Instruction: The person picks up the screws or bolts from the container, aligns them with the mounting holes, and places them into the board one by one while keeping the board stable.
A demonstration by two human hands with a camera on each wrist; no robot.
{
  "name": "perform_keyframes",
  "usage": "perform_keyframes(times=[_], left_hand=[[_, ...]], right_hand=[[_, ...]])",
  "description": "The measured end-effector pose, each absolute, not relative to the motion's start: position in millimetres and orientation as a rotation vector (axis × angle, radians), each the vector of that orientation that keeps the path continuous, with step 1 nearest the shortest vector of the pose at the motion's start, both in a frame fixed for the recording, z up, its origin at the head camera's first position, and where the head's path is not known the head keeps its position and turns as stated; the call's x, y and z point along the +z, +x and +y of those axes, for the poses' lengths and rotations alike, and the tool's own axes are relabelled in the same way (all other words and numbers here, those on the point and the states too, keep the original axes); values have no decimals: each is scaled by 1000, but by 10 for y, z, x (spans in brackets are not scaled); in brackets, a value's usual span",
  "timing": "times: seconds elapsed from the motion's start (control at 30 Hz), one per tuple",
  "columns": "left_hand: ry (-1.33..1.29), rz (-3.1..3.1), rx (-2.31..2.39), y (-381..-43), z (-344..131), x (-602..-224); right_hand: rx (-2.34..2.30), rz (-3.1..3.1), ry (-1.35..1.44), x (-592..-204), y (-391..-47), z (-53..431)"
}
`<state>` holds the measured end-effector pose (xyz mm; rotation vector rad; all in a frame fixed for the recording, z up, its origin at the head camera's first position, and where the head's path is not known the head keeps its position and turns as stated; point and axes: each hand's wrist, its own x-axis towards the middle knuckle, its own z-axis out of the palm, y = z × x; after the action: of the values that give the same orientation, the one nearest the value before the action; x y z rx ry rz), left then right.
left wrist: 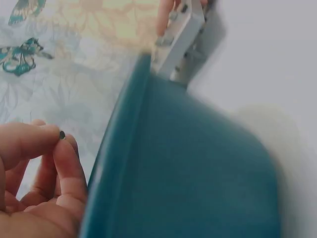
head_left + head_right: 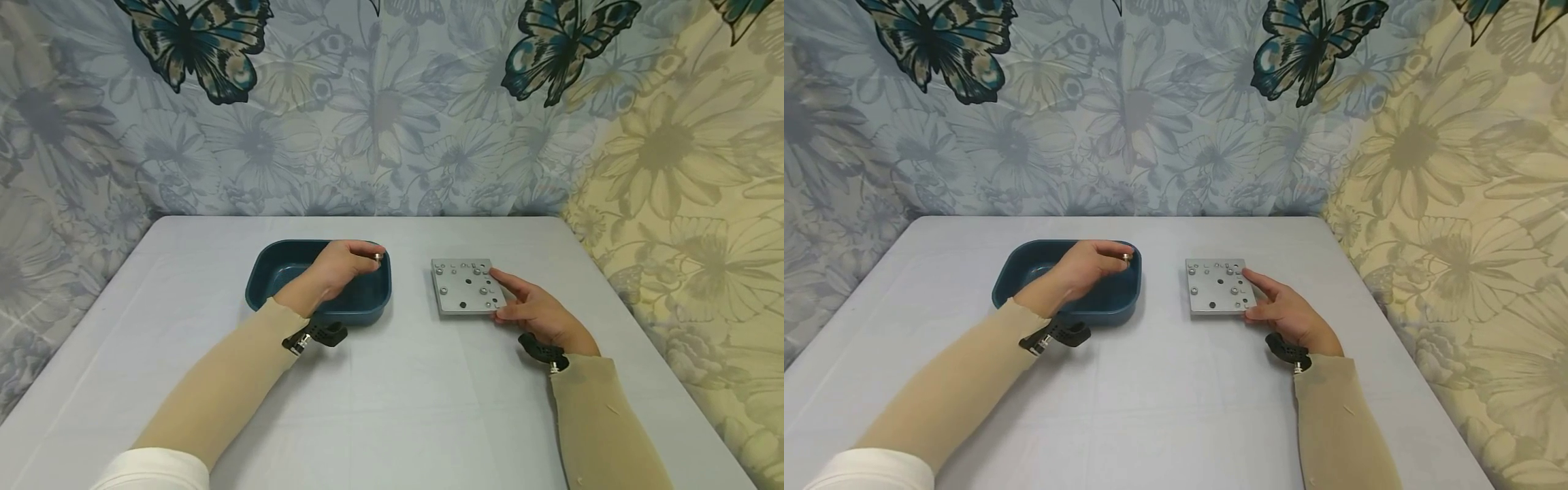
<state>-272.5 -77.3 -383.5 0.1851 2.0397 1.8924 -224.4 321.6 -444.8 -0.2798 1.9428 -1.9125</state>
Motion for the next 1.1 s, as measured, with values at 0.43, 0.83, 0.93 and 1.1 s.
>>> perform_keyframes(times=[0.43, 0.83, 0.93, 1.1], left_hand=[[226, 1970, 1959, -2660, 54, -3837], [251, 2224, 1807, -2678, 555, -3998], [306, 2330, 1711, -2705, 614, -4042], [471, 2459, 1597, -2726, 697, -4080]], right_hand=[[-1929, 1904, -285, -4430, -2251, 3224], [-1906, 1932, -276, -4430, -2257, 3228], [-1906, 1931, -269, -4434, -2259, 3229], [-1896, 1952, -278, -4443, -2253, 3236]])
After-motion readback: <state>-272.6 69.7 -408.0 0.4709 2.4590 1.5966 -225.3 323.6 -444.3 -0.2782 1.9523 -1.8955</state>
